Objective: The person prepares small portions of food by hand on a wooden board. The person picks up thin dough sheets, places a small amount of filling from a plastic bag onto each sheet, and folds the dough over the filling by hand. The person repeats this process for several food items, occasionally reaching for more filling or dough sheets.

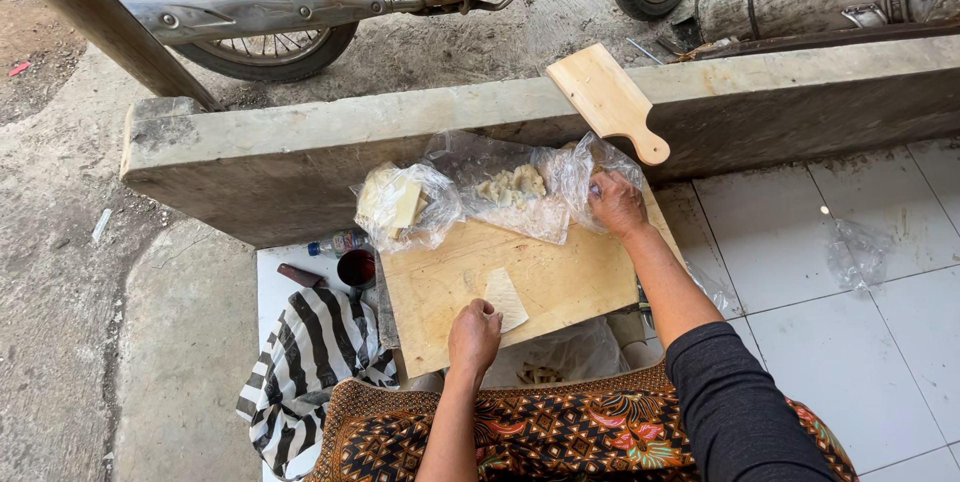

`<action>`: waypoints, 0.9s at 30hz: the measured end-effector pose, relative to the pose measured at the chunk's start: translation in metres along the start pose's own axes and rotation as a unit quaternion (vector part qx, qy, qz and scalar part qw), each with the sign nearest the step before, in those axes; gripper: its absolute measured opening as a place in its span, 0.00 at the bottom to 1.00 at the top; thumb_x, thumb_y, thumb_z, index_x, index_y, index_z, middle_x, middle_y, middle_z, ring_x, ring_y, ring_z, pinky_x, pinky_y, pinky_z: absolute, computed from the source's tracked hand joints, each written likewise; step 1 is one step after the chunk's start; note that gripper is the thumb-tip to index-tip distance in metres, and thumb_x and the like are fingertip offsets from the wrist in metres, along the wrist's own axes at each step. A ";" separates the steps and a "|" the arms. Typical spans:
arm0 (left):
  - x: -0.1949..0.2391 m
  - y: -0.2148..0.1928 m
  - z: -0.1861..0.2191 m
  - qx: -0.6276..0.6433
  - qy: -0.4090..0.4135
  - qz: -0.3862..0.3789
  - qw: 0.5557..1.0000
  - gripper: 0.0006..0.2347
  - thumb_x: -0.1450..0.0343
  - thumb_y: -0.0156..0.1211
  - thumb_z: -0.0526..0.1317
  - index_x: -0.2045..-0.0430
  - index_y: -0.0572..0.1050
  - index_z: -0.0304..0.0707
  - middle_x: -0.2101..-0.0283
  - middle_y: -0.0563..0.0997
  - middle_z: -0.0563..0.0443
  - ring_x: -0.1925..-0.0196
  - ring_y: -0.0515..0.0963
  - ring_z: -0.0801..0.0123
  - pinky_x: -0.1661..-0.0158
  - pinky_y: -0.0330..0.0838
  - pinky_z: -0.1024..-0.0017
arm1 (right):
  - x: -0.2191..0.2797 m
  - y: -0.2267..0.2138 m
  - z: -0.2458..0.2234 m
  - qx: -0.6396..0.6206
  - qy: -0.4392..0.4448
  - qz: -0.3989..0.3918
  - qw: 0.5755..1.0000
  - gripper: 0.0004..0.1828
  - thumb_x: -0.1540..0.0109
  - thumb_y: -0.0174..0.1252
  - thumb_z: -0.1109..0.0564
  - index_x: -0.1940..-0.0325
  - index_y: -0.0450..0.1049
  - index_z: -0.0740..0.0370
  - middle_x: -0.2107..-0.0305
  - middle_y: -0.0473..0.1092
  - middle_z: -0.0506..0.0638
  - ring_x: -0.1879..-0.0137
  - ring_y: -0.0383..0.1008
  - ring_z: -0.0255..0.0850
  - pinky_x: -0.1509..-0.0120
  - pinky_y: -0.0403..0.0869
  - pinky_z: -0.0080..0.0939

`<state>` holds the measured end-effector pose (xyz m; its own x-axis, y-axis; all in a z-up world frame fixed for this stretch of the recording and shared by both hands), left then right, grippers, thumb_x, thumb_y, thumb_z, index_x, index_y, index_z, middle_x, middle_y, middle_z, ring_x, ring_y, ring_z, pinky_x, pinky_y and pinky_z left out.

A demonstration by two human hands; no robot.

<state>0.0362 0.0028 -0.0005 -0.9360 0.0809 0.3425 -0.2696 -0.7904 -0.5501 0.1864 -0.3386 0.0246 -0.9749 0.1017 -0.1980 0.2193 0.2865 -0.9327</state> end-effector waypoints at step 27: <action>-0.003 0.001 0.000 -0.012 0.002 0.004 1.000 0.11 0.31 0.64 0.42 0.62 0.77 0.34 0.59 0.82 0.37 0.55 0.81 0.46 0.55 0.74 0.56 | -0.008 0.061 0.018 -0.148 0.063 0.178 0.971 0.04 0.45 0.64 0.66 0.67 0.80 0.63 0.63 0.78 0.55 0.57 0.79 0.49 0.52 0.76 0.45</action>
<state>0.0387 0.0016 -0.0019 -0.9390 0.0764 0.3354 -0.2671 -0.7764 -0.5708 0.2064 -0.3393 -0.0364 -0.8275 0.3540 -0.4357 0.5603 0.4723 -0.6804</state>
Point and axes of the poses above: each hand's wrist, its own x-axis away from the middle knuckle, its own y-axis out of the palm, z = x × y, the point moved 3 cm from there along -x, towards the middle knuckle
